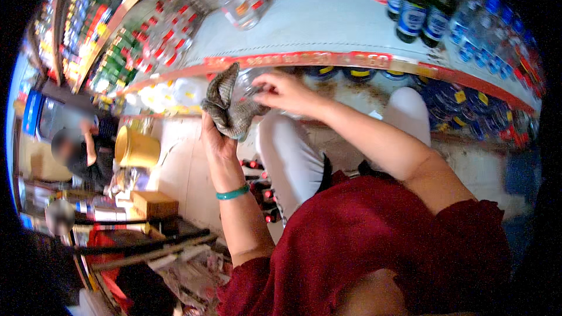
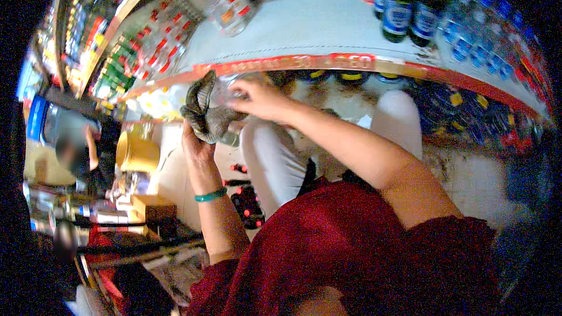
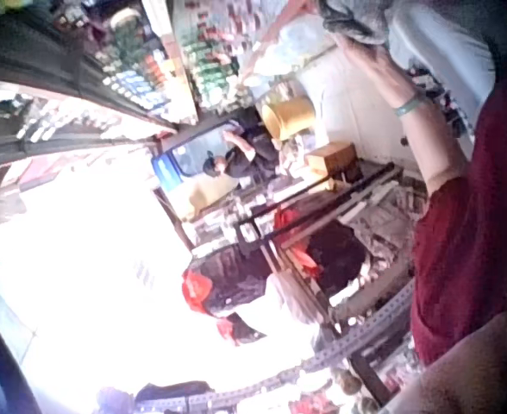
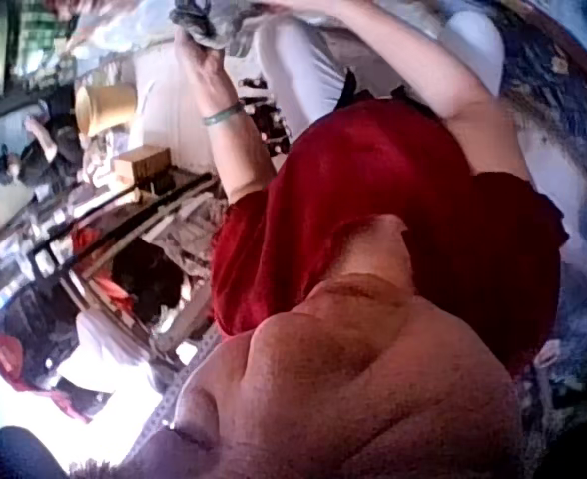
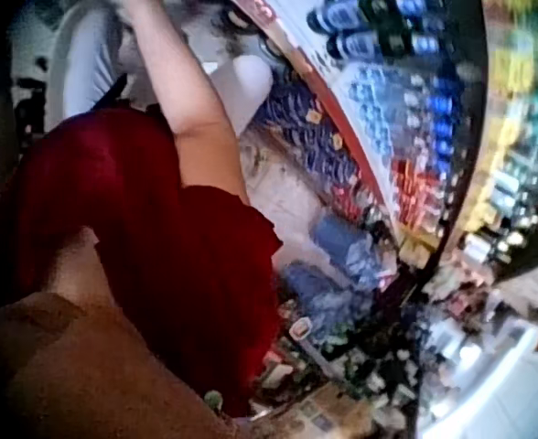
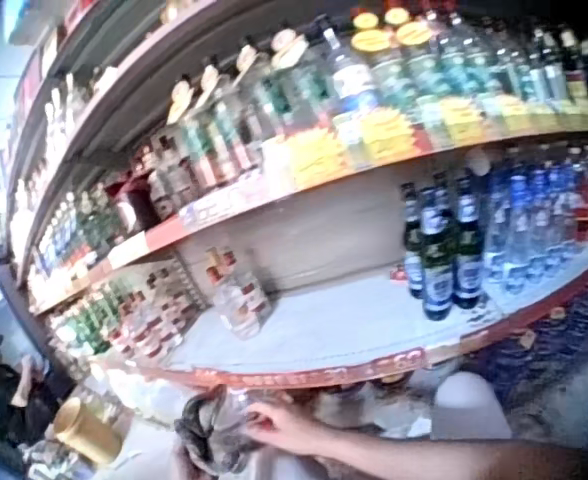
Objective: The person cleans a store shelf using a cloth, wiping the surface and moving bottles aside to reach different areas. The person repeatedly wipes the shelf and repositions bottles during the process.
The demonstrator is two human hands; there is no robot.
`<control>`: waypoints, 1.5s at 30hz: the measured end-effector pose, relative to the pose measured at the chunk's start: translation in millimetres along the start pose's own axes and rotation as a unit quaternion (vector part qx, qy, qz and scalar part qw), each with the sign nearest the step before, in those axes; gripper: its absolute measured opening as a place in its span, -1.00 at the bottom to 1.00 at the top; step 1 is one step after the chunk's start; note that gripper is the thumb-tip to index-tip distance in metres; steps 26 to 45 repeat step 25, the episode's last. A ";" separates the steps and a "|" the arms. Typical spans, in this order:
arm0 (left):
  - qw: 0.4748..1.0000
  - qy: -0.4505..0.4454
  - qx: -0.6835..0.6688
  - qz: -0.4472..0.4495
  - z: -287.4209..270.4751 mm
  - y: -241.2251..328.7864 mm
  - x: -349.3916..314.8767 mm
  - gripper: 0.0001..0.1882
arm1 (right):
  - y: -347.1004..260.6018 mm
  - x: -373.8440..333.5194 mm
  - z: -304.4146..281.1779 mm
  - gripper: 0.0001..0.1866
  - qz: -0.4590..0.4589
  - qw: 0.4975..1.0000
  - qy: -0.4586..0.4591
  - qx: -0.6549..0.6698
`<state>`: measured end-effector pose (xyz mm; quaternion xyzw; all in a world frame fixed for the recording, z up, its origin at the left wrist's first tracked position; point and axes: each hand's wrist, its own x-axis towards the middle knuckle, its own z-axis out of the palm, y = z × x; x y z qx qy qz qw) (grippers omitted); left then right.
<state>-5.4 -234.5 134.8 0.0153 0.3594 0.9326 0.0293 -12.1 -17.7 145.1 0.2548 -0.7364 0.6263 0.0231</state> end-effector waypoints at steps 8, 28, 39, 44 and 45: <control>0.997 -0.058 0.041 -0.038 68.9 -80.1 -7.4 -0.66 | 15.1 -62.0 -43.9 -0.77 0.040 0.991 0.075 -0.103; 0.978 -0.054 -0.048 -0.196 81.8 -181.2 -29.6 -0.62 | 25.8 -165.9 -123.2 -0.85 0.130 0.978 0.163 -0.004; 0.978 -0.054 -0.048 -0.196 81.8 -181.2 -29.6 -0.62 | 25.8 -165.9 -123.2 -0.85 0.130 0.978 0.163 -0.004; 0.978 -0.054 -0.048 -0.196 81.8 -181.2 -29.6 -0.62 | 25.8 -165.9 -123.2 -0.85 0.130 0.978 0.163 -0.004; 0.978 -0.054 -0.048 -0.196 81.8 -181.2 -29.6 -0.62 | 25.8 -165.9 -123.2 -0.85 0.130 0.978 0.163 -0.004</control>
